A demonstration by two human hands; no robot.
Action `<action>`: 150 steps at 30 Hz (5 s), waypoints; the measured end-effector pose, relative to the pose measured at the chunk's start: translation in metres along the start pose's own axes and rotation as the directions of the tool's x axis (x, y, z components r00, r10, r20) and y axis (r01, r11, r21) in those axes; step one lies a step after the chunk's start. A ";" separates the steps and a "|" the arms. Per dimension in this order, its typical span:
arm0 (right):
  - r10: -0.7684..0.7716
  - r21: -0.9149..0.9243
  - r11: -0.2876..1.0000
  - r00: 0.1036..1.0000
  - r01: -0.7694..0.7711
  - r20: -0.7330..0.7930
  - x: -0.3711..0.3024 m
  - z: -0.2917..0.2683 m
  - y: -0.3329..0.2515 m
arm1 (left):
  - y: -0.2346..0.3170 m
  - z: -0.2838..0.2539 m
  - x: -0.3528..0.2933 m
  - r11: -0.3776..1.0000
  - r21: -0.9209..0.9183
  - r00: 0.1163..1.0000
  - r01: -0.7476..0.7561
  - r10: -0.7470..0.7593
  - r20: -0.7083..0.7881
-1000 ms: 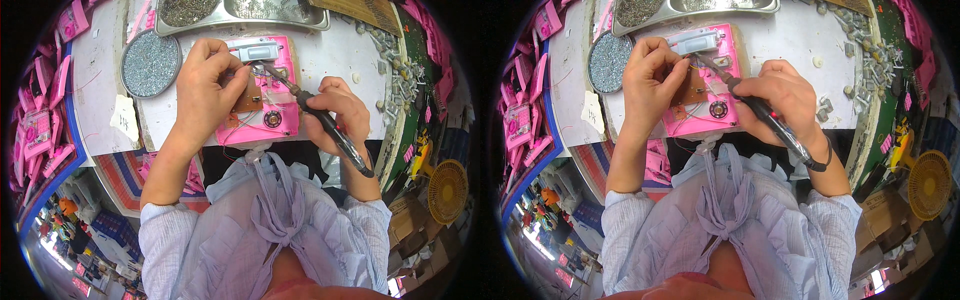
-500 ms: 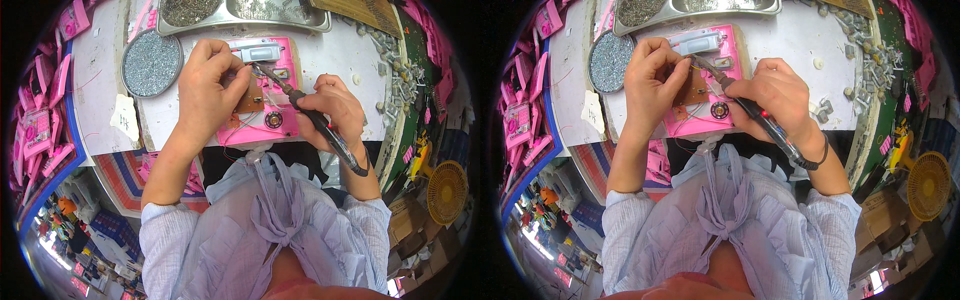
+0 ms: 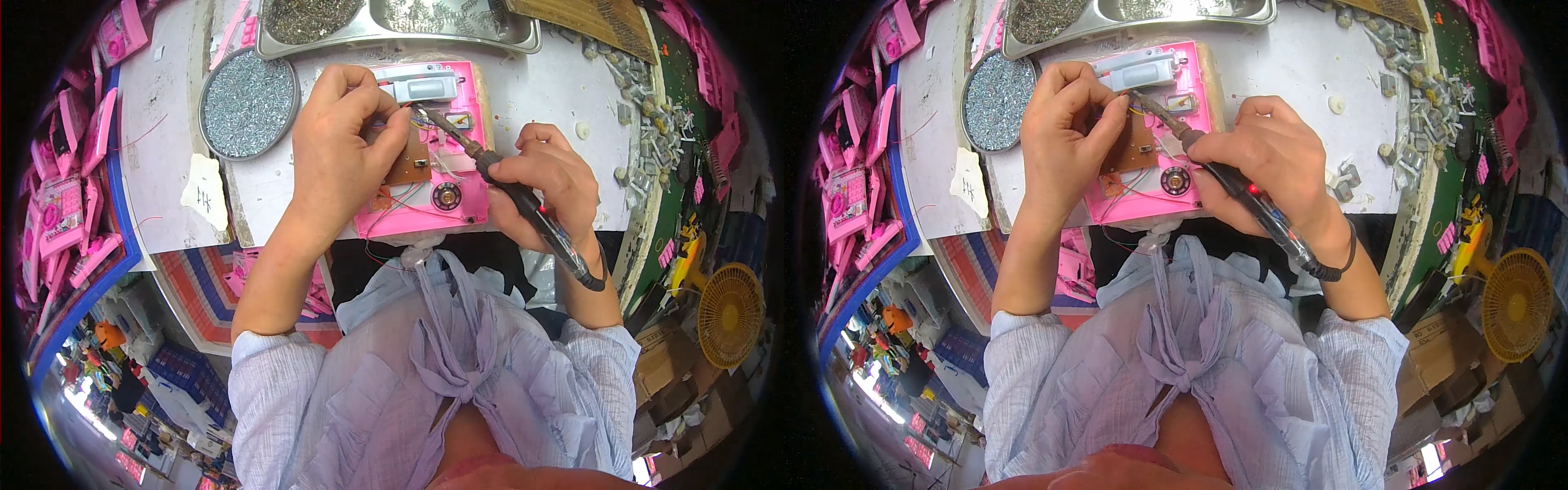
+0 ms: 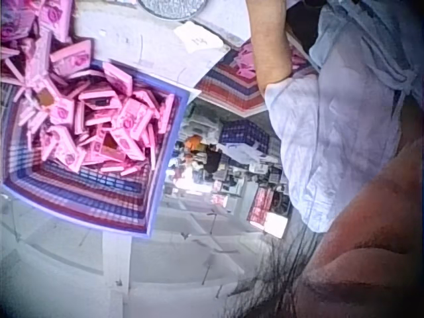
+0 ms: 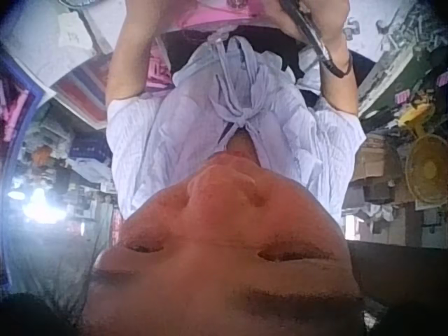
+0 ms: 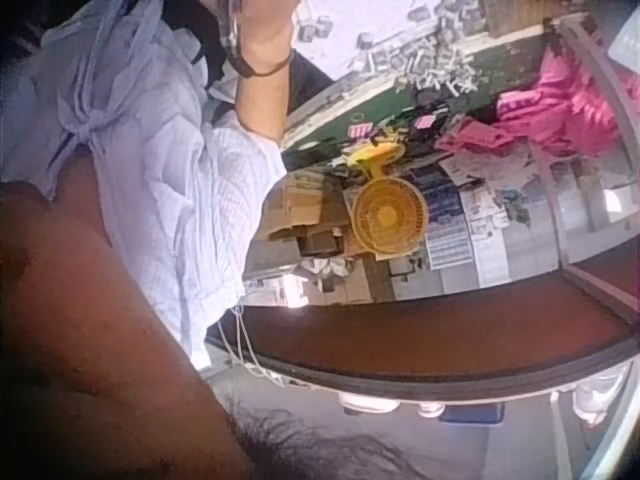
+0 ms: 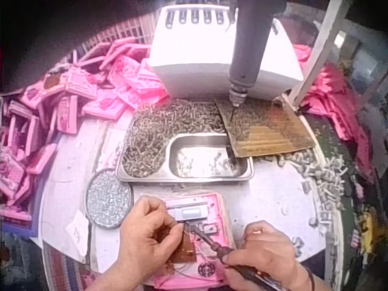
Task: Assembling a pink electronic toy by soldering internal components and using an electric screwdriver to secure the casing.
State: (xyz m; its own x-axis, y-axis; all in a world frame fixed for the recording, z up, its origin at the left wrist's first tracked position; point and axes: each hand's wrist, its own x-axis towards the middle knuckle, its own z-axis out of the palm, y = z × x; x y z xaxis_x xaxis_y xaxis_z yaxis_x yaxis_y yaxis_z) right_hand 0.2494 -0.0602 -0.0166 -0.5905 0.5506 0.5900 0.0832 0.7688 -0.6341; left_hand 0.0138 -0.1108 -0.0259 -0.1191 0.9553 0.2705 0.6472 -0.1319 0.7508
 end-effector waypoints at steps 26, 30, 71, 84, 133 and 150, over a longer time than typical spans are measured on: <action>0.010 -0.001 1.000 1.000 -0.010 0.017 0.008 0.003 0.007 | 0.000 0.006 -0.002 1.000 0.022 0.999 -0.009 0.010 -0.040; 0.014 -0.001 1.000 1.000 -0.014 0.007 0.006 0.002 0.008 | 0.000 0.007 -0.002 0.999 0.031 0.999 -0.008 0.009 -0.045; -0.001 0.008 1.000 1.000 0.001 0.010 0.009 -0.004 0.002 | 0.000 0.006 -0.003 0.998 0.040 0.998 -0.044 0.046 -0.049; -0.010 0.011 1.000 1.000 0.010 0.012 0.004 -0.010 0.001 | 0.001 0.008 -0.003 0.999 0.028 0.998 -0.018 0.020 -0.059; 0.328 0.471 0.840 0.944 -0.268 -0.048 -0.040 -0.051 -0.009 | 0.016 -0.001 -0.011 0.980 -0.184 0.892 -0.070 0.144 0.429; 0.319 0.369 0.832 0.901 -0.414 0.293 -0.020 -0.042 0.003 | 0.015 0.001 -0.015 0.966 -0.089 0.873 -0.245 0.259 0.414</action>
State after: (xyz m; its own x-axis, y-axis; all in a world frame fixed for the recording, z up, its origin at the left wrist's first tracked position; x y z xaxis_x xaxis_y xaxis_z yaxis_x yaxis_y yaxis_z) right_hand 0.2952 -0.0556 -0.0095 -0.7411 0.6458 0.1834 0.0177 0.2919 -0.9563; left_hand 0.0260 -0.1264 -0.0193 0.3757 0.9089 0.1810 0.5873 -0.3846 0.7121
